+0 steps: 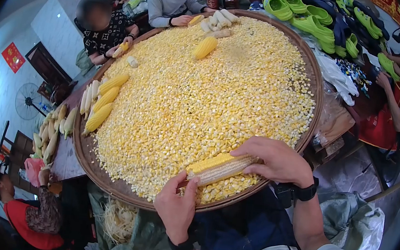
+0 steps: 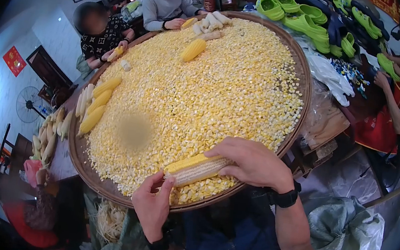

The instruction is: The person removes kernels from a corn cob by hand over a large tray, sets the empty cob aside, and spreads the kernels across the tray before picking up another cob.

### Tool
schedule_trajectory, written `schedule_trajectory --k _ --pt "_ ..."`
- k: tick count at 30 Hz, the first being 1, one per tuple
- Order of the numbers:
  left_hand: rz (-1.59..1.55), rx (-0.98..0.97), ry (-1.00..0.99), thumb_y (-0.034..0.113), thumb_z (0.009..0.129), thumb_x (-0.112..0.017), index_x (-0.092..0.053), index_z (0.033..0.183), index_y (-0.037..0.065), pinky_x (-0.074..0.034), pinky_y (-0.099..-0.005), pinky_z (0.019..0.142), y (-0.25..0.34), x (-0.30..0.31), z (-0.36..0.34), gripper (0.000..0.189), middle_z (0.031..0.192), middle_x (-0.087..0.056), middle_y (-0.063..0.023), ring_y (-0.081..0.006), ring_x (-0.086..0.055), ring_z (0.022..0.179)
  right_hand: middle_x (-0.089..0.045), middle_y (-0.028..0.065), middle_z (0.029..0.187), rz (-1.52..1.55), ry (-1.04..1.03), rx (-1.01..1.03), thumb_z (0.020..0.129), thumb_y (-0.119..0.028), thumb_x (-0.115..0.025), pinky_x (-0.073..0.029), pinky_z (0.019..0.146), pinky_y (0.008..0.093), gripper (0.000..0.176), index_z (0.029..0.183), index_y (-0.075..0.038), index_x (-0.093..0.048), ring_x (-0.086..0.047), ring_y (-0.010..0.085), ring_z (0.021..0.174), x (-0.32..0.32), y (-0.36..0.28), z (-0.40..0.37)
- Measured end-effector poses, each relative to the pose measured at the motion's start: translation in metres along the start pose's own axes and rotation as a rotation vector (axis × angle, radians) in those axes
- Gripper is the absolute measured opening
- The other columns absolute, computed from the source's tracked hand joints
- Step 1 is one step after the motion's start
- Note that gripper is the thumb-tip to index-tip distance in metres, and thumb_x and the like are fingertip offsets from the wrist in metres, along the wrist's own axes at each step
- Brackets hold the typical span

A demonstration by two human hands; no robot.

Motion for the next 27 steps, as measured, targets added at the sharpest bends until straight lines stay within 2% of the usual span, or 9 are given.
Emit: schedule_trajectory --k 4,10,13,16,19,22,24,27 --pt "-0.024 -0.005 0.021 0.017 0.096 -0.094 -0.082 0.126 -0.006 -0.063 -0.0319 0.081 -0.002 -0.002 -0.001 0.039 0.101 -0.086 -0.0155 -0.0162 -0.08 0.087 -0.077 0.0133 0.13 0.009 0.003 0.0 0.094 -0.015 -0.087 -0.057 0.106 0.047 0.051 0.143 -0.01 -0.074 -0.073 0.0379 0.124 0.0 0.0 0.0" --pt "-0.028 0.03 0.02 0.015 0.094 -0.095 -0.082 0.107 -0.005 -0.063 -0.0322 0.08 0.005 0.002 0.0 0.027 0.096 -0.085 -0.0139 -0.0161 -0.079 0.086 -0.076 0.0138 0.129 0.018 0.005 0.012 0.093 -0.013 -0.087 -0.057 0.106 0.047 0.051 0.143 -0.009 -0.074 -0.072 0.0383 0.124 0.0 0.001 0.0" --pt "-0.004 -0.015 0.024 0.014 0.093 -0.096 -0.079 0.107 -0.003 -0.063 -0.0324 0.079 -0.003 0.001 -0.001 0.028 0.1 -0.085 -0.0136 -0.0169 -0.08 0.088 -0.076 0.0142 0.129 0.023 0.005 0.012 0.094 -0.013 -0.087 -0.057 0.106 0.0469 0.051 0.143 -0.009 -0.074 -0.072 0.0385 0.124 0.0 0.001 0.0" --pt "-0.038 -0.004 0.04 0.018 0.096 -0.094 -0.079 0.125 0.0 -0.063 -0.0348 0.08 0.007 0.001 -0.001 0.038 0.106 -0.085 -0.0151 -0.0201 -0.081 0.09 -0.076 0.0144 0.129 0.024 0.004 0.002 0.094 -0.013 -0.086 -0.057 0.107 0.0469 0.051 0.143 -0.009 -0.073 -0.072 0.0386 0.125 0.0 0.002 0.0" --pt "0.072 0.024 -0.04 0.023 0.099 -0.09 -0.075 0.14 0.001 -0.063 -0.0383 0.081 0.012 0.001 0.0 0.049 0.107 -0.084 -0.0167 -0.0237 -0.082 0.092 -0.076 0.0146 0.13 0.024 -0.002 -0.008 0.095 -0.014 -0.085 -0.056 0.107 0.0472 0.05 0.144 -0.009 -0.073 -0.072 0.0388 0.125 0.0 0.0 0.0" --pt "0.154 -0.12 -0.051 0.026 0.102 -0.087 -0.075 0.142 0.001 -0.063 -0.0402 0.082 0.01 -0.002 0.003 0.048 0.107 -0.084 -0.0179 -0.0259 -0.083 0.094 -0.076 0.0148 0.13 0.024 -0.008 -0.011 0.096 -0.014 -0.085 -0.056 0.107 0.0474 0.05 0.144 -0.009 -0.073 -0.072 0.039 0.125 0.0 0.0 0.001" --pt "0.13 -0.115 -0.057 0.024 0.102 -0.087 -0.076 0.14 0.0 -0.063 -0.0395 0.083 0.01 -0.002 0.003 0.046 0.107 -0.084 -0.0179 -0.0258 -0.083 0.095 -0.076 0.0149 0.13 0.019 -0.009 -0.011 0.096 -0.014 -0.085 -0.056 0.107 0.0475 0.05 0.144 -0.009 -0.073 -0.072 0.0389 0.126 0.0 0.001 0.0" --pt "0.076 -0.074 -0.048 0.021 0.101 -0.088 -0.078 0.137 -0.001 -0.063 -0.0386 0.084 0.005 -0.002 0.002 0.043 0.106 -0.084 -0.0176 -0.0254 -0.083 0.095 -0.075 0.0129 0.121 0.028 0.041 0.035 0.093 -0.012 -0.085 -0.057 0.102 0.0482 0.05 0.142 -0.011 -0.073 -0.072 0.0383 0.12 0.0 0.0 0.0"
Point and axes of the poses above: each hand's wrist, its own z-axis towards the middle knuckle, its own x-axis out of the back of the hand, y = z × x, the point moved 5 cm from there along z, towards the middle knuckle
